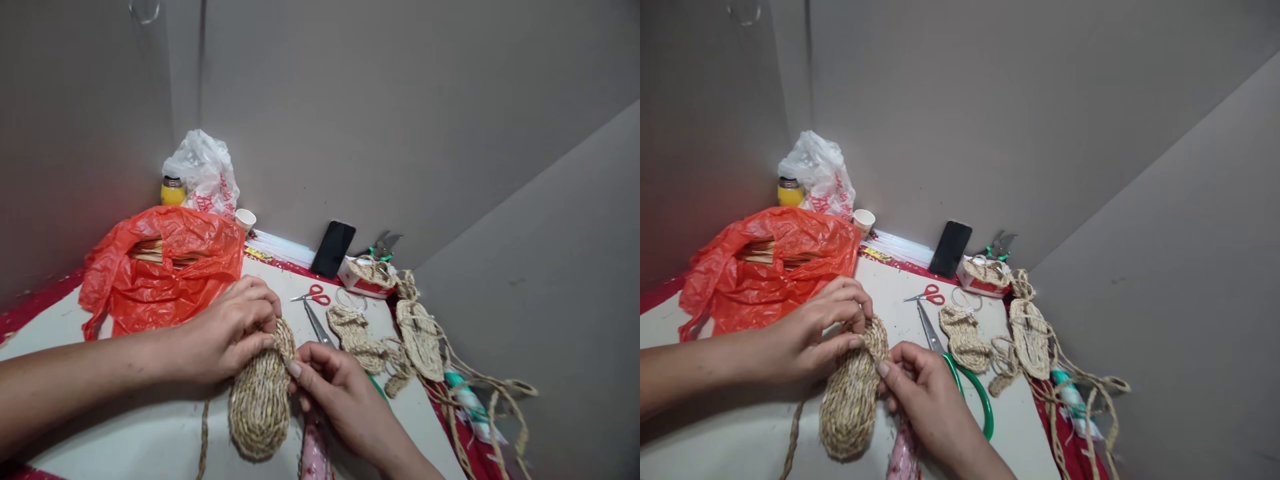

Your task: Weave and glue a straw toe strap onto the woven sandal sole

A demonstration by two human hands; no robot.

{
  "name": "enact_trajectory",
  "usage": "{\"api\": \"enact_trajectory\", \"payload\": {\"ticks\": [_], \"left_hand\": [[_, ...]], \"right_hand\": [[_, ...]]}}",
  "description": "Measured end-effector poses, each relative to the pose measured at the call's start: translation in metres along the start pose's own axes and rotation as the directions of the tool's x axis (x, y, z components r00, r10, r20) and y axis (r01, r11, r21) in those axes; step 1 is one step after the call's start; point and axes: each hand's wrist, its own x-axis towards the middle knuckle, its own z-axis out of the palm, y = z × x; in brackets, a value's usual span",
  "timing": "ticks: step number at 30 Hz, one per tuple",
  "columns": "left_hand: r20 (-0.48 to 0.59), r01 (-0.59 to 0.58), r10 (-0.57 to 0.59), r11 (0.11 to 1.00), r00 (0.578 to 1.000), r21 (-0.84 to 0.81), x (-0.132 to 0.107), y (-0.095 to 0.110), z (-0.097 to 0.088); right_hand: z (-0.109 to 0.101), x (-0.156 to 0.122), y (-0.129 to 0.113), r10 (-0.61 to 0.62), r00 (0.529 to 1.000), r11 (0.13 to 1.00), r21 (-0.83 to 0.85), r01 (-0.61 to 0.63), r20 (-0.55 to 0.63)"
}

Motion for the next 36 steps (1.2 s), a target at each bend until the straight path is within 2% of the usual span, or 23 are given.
{"api": "enact_trajectory", "payload": {"ticks": [3,6,9,14,17,20,24,29,33,36], "left_hand": [[-0.049,-0.025,0.026,1.000,0.998,0.019,0.000,-0.002,0.004],[-0.004,-0.025,0.025,0.999,1.000,0.030,0.003,-0.004,0.000],[0.070,0.020,-0.020,1.000,0.997,0.003,0.006,-0.005,-0.012],[0.031,0.098,-0.098,0.995,0.995,-0.010,0.006,-0.002,-0.040],[0.070,0.085,-0.086,0.996,0.994,0.019,0.003,0.000,-0.049],[0.142,0.028,-0.034,0.998,0.989,0.048,-0.001,0.000,-0.045],[0.171,-0.003,-0.007,0.998,0.985,0.060,-0.002,-0.001,-0.034],[0.129,-0.013,0.014,1.000,0.992,-0.008,0.000,-0.002,-0.029],[0.037,-0.018,0.022,0.993,0.999,-0.119,0.002,-0.002,-0.028],[0.015,0.039,-0.036,0.971,0.999,-0.237,0.003,-0.005,-0.024]], "right_hand": [[0.000,0.000,0.002,0.017,1.000,0.999,0.049,-0.017,-0.001],[-0.001,0.000,0.004,0.046,0.999,0.997,0.070,-0.045,-0.020],[-0.004,0.001,0.007,0.051,0.998,0.994,0.095,-0.049,-0.022],[-0.011,0.002,0.008,0.044,0.998,0.992,0.119,-0.038,-0.046],[-0.013,0.001,0.008,0.056,0.997,0.988,0.149,-0.048,-0.053],[-0.012,0.001,0.008,0.083,0.995,0.977,0.203,-0.068,-0.063],[-0.008,0.000,0.009,0.110,0.993,0.962,0.254,-0.095,-0.043],[-0.005,0.000,0.013,0.092,0.996,0.958,0.274,-0.088,-0.001],[0.000,-0.002,0.010,0.112,0.993,0.949,0.293,-0.118,0.037],[0.002,-0.002,0.008,0.124,0.990,0.945,0.295,-0.139,0.069]]}}
